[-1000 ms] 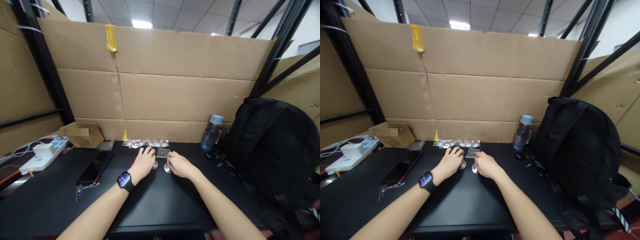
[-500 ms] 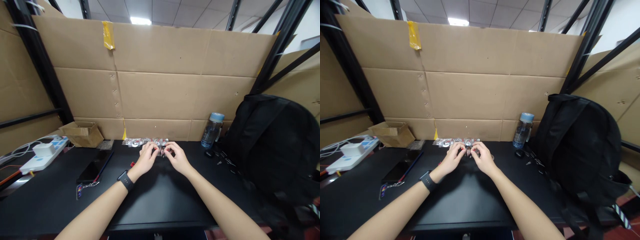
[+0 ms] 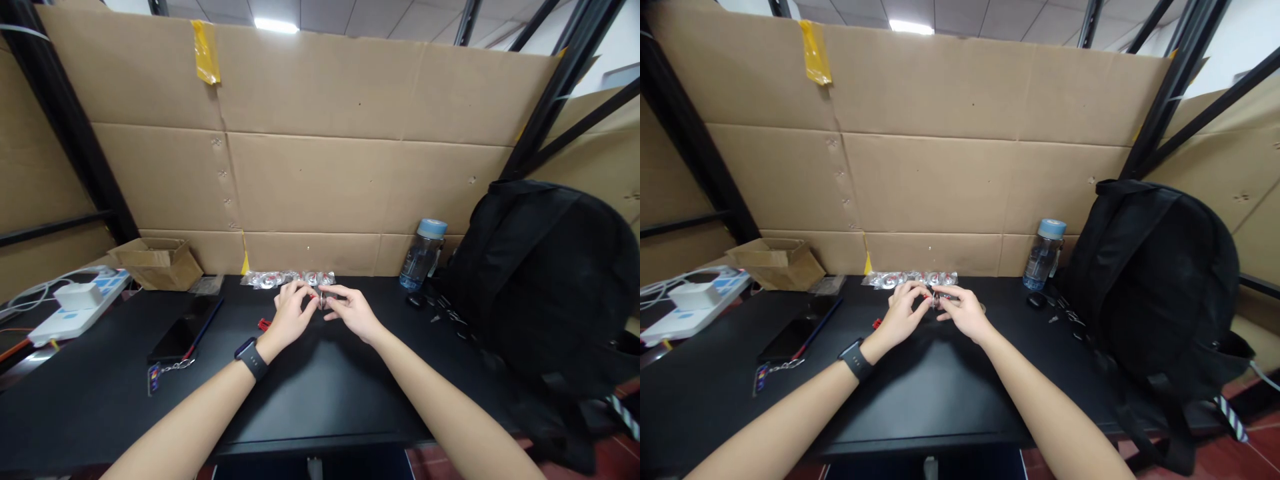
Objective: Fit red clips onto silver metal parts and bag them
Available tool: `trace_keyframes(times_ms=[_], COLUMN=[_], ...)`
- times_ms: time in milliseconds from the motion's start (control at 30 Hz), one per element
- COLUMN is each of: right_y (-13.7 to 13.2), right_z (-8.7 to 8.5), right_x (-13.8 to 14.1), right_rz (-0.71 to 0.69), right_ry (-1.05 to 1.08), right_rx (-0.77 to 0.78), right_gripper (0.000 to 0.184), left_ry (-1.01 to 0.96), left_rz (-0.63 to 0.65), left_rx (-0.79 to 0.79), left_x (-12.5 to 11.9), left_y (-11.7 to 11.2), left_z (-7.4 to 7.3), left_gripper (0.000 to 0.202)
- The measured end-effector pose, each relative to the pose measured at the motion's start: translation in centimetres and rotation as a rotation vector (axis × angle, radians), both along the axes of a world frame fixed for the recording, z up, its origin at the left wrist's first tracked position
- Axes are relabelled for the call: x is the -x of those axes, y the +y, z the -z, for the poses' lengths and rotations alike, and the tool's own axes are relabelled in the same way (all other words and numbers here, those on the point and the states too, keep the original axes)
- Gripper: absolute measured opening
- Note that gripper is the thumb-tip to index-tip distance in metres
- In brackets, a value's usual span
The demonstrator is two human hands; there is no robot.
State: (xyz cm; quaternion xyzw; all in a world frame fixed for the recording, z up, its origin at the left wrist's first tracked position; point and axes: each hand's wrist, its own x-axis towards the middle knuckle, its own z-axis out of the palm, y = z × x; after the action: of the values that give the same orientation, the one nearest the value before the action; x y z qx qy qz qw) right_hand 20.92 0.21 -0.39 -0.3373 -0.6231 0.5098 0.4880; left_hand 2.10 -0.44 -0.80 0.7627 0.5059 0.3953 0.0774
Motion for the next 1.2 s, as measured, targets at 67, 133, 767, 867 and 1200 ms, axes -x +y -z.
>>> trace_keyframes(times_ms=[67, 133, 767, 867, 1200], right_y=[-0.1, -0.1, -0.4, -0.2, 0.2], right_z=[-0.1, -0.2, -0.4, -0.3, -1.0], right_x=[0.1, 0.1, -0.2, -0.3, -1.2], right_rz=[0.006, 0.010, -0.073, -0.071, 0.026], right_ry=[0.047, 0.108, 0.166, 0.154, -0.023], right_rx=[0.074, 0.136, 0.265, 0.258, 0.112], right_gripper=[0.047, 0.047, 0.058, 0.056, 0.052], left_ry=[0.011, 0.019, 0.054, 0.048, 0.324], left_rz=[-0.007, -0.006, -0.083, -0.057, 0.119], left_rx=[0.008, 0.016, 0.031, 0.034, 0.166], left_x=[0.0, 0.0, 0.1, 0.2, 1.5], left_y=[0.0, -0.1, 0.3, 0.5, 2.3], left_z=[0.0, -0.1, 0.2, 0.4, 2.7], left_gripper=[0.019, 0.019, 0.022, 0.025, 0.056])
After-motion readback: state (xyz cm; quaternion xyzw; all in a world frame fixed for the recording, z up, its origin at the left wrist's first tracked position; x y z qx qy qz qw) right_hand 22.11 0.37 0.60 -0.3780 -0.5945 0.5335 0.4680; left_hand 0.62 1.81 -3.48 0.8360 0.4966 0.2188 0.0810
